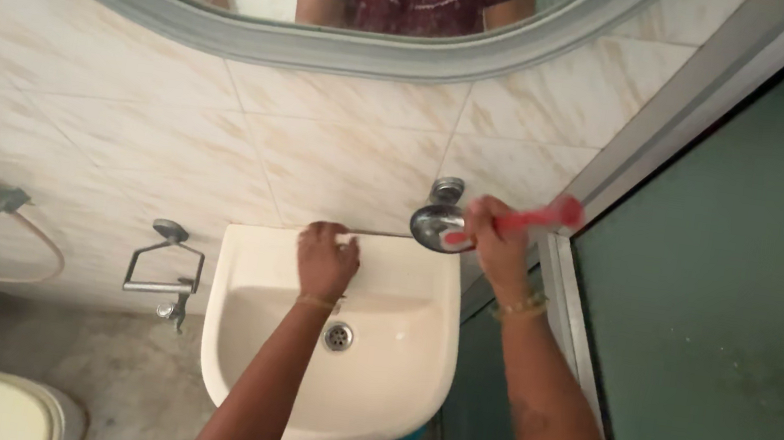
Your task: The person cleans a small bathroom sink, its faucet, and a nearby metal toilet paper holder using a toothbrush, rinsing the areas with water by hand.
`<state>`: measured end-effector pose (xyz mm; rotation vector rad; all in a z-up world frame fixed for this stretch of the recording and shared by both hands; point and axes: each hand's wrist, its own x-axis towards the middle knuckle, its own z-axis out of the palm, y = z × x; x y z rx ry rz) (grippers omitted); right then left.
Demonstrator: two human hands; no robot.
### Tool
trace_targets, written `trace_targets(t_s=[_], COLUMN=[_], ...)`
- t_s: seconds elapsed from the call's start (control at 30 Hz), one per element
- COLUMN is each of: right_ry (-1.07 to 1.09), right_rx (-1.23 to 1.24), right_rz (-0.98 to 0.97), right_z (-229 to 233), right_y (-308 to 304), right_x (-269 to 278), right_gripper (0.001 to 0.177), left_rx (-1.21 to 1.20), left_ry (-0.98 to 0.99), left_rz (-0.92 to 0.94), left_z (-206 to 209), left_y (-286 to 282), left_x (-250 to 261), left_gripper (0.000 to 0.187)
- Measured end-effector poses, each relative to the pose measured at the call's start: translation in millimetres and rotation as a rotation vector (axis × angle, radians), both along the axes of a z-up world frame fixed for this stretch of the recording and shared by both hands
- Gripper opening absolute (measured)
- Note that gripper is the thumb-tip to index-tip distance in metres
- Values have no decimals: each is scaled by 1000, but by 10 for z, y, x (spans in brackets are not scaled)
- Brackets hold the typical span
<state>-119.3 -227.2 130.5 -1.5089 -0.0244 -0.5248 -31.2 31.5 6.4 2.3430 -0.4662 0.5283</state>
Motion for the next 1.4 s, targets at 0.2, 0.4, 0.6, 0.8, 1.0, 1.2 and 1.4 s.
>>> trace_targets(t_s=[0.2, 0.4, 0.6, 0.8, 1.0, 1.2, 1.4], right_ry=[251, 502, 212, 874, 843, 826, 990], right_rx=[-428, -945, -893, -74, 545, 874, 853], right_rz=[407, 358, 463, 415, 425, 479, 420], right_z=[-691, -1367, -1706, -2094, -2410, -2848, -2919], right_y=[962, 1617, 1463, 1265, 1385, 1750, 1960], right_x=[-665, -791, -903, -617, -292, -59, 152], right_gripper=[24, 19, 36, 18, 20, 29, 25], left_rx=[-776, -1081, -1047, -23, 602, 516, -177], left_ry=[676, 1018, 775, 373, 350, 627, 1293], left_rz=[63, 39, -122, -97, -192, -2, -229], left_z=[-882, -714, -472, 365, 115, -270, -832], left_y=[804, 1068, 1012, 438, -93, -3, 478], left_x=[-283, -562, -725, -464, 94, 635, 843], left_gripper=[31, 36, 34, 43, 26, 46, 51])
